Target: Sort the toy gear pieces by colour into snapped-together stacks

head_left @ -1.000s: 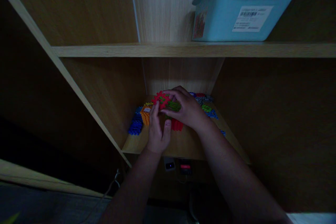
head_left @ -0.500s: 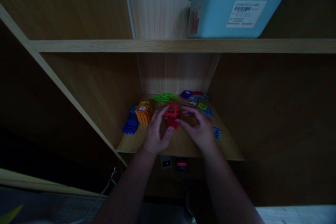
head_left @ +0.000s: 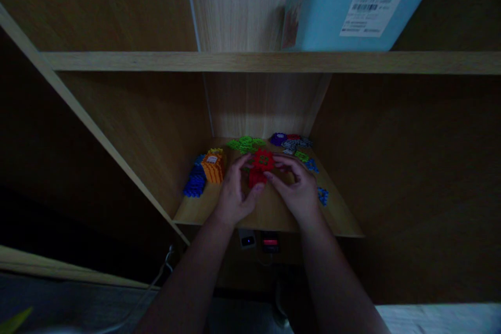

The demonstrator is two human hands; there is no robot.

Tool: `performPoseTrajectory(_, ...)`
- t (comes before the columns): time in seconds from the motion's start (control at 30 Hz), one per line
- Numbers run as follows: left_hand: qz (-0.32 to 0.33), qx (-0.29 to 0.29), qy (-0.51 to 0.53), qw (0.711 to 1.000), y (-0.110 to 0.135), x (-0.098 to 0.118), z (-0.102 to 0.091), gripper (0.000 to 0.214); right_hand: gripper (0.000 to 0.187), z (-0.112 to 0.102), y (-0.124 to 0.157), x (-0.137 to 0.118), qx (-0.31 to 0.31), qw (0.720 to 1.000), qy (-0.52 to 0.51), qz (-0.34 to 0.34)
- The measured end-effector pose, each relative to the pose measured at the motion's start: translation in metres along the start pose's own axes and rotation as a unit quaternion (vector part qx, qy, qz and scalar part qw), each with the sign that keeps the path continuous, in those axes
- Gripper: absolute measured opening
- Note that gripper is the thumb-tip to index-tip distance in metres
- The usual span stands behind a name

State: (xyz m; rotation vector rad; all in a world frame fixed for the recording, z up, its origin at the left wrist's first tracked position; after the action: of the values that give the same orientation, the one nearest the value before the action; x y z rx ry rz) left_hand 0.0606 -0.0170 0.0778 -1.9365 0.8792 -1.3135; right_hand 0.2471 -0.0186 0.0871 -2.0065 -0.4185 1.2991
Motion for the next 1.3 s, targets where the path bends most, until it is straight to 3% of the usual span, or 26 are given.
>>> performPoseTrajectory(0.17, -0.056, 0.061, -0.041, 0.996, -0.002, -0.018, -0.007, 0.046, 0.04, 0.009, 0.002, 0.027, -0.041, 0.996, 0.016, 0.073)
performPoseTrajectory(0.37, -0.096, 0.008, -0.047, 0.994, -0.003, -0.034, 0.003, 0.052, 0.041, 0.013, 0.005, 0.033, -0.065, 0.994, 0.028, 0.081)
performPoseTrajectory(0.53, -0.097, -0.025, -0.042, 0.994, -0.002, -0.036, 0.012, 0.058, 0.043, 0.014, 0.005, 0.035, -0.082, 0.992, 0.045, 0.084)
performPoseTrajectory(1.3, -0.108, -0.024, -0.051, 0.993, -0.002, -0.035, 0.011, 0.052, 0.042, 0.017, 0.005, 0.035, -0.1, 0.991, 0.044, 0.077)
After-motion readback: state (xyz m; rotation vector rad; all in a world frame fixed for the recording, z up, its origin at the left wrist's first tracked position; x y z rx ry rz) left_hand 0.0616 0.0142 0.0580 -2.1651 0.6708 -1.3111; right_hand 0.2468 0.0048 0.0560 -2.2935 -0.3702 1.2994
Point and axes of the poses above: each hand's wrist, its own y-axis away from the middle knuckle, its own z-axis out of the palm, x = y × z, the point moved 9 cm from there along -y, towards the middle knuckle, and after that the axes turned 1 degree about y, right-handed, at the moved point
